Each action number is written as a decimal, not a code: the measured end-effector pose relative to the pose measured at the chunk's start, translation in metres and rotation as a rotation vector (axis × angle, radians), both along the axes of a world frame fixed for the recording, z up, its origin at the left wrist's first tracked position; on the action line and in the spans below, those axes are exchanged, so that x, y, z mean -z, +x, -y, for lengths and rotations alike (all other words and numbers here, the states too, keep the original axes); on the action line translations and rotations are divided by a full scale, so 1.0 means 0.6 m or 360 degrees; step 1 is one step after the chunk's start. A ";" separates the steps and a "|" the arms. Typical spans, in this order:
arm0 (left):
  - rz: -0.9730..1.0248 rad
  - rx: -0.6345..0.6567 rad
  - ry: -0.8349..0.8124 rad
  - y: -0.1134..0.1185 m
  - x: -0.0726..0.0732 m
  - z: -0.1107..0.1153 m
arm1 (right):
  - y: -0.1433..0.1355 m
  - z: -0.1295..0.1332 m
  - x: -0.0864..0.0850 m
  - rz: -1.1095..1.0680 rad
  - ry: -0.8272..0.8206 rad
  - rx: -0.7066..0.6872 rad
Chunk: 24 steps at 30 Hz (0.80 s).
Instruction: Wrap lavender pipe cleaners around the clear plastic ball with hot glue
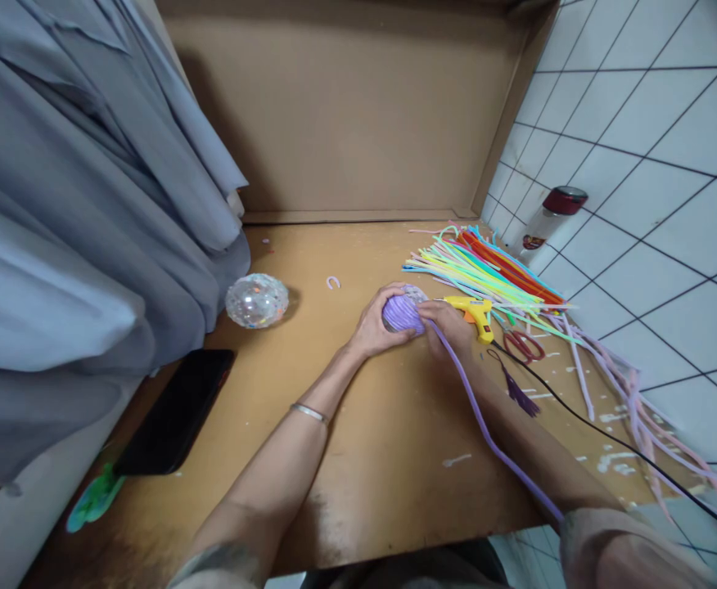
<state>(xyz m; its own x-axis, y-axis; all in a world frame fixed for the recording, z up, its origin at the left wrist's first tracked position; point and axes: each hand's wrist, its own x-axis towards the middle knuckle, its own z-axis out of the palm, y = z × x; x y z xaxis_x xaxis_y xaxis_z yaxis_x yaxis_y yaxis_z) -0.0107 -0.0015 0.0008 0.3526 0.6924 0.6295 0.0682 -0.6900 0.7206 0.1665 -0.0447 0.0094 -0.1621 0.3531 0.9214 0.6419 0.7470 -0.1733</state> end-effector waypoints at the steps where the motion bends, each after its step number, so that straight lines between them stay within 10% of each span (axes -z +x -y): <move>1: 0.0007 0.0004 0.0008 0.000 0.000 0.000 | 0.000 0.000 -0.001 0.0007 0.0005 0.0009; 24: -0.0032 -0.0002 0.0078 0.001 0.000 -0.002 | -0.008 0.015 -0.021 0.0213 -0.0113 0.0170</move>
